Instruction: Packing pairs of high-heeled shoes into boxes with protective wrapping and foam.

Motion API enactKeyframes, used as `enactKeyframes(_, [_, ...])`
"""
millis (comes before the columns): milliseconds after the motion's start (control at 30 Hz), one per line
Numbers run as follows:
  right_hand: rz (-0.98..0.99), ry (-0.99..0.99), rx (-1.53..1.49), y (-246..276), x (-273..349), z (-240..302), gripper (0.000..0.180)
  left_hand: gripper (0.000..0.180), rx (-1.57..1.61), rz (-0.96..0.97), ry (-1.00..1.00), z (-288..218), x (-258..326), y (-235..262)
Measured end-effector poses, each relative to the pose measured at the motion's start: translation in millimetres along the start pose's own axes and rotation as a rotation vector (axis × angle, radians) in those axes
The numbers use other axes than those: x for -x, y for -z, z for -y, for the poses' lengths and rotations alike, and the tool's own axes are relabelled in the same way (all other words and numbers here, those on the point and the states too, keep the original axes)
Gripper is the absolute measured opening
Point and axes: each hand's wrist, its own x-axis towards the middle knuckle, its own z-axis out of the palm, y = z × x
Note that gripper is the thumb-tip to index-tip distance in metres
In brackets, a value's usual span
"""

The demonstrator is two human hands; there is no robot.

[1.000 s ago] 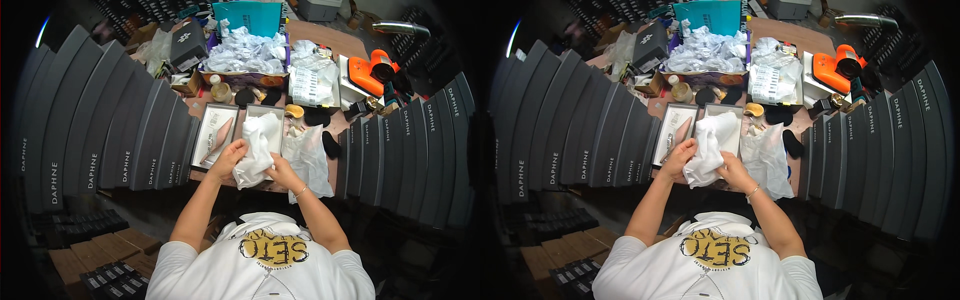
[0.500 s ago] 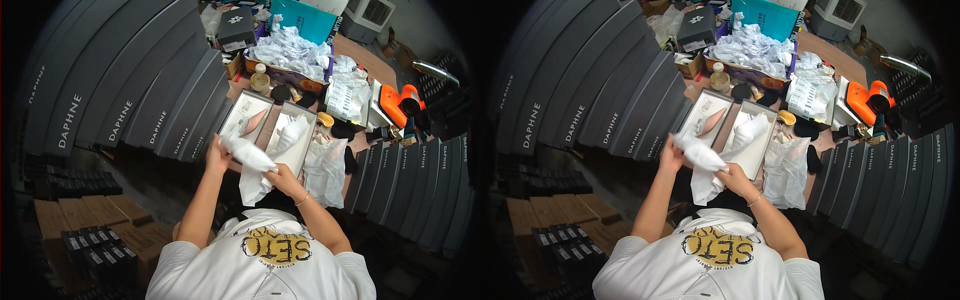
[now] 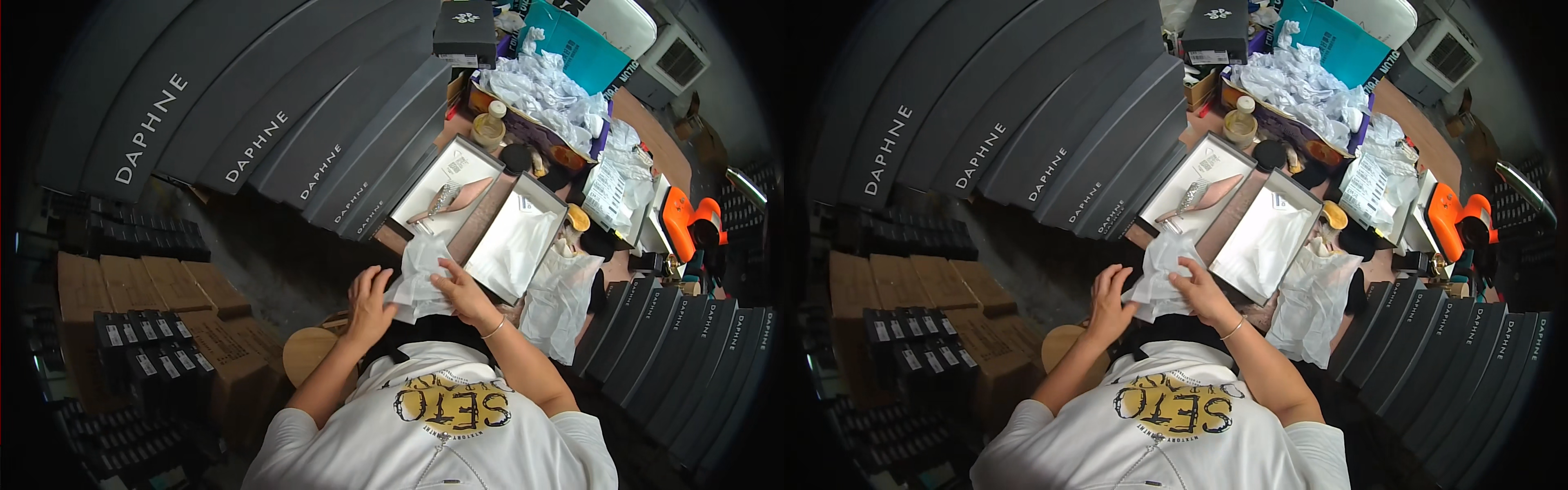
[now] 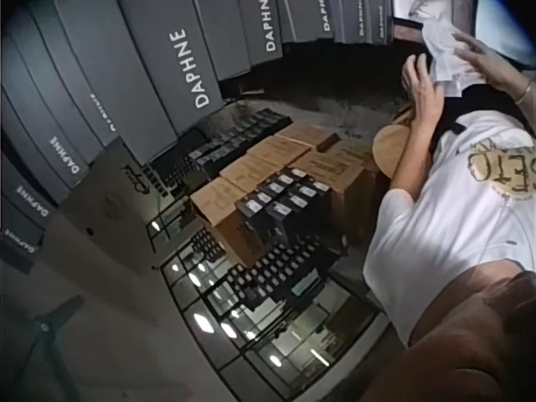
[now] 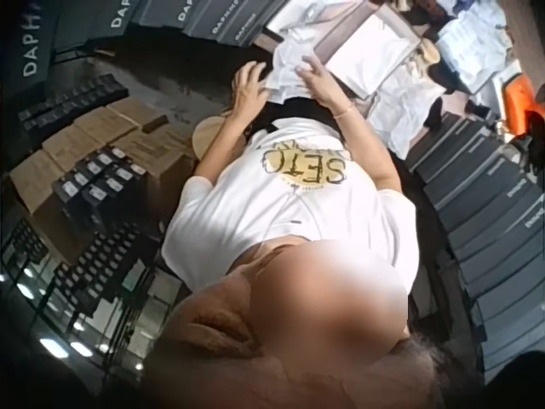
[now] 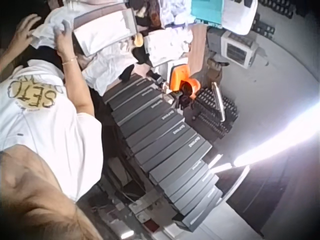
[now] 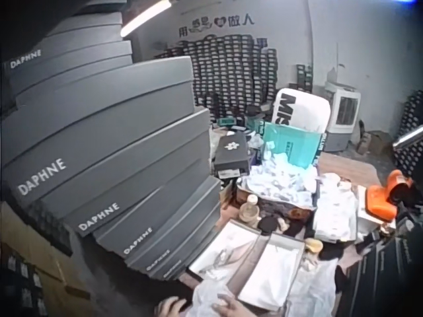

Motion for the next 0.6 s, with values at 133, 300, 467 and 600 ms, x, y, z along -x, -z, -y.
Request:
enactKeyframes(133, [0.119,0.028,0.426,-27.2,-6.3,12.4,0.056,0.037,0.368,0.031,-0.004,6.9,13.2,-5.7])
enactKeyframes(300, [-0.314,0.646,1.116,6.1,-82.2,62.4,0.058,0.025,0.293,0.023,0.299,75.3,40.7,9.0])
enactKeyframes(467, [-0.135,0.168,1.869,25.7,-180.0,42.7,0.029,0.019,0.212,0.157,0.196,78.1,30.4,22.4])
enactKeyframes(600, [0.038,0.469,1.971,38.5,-162.9,46.1,0.028,0.021,0.253,0.165,0.316,100.0,34.5,23.2])
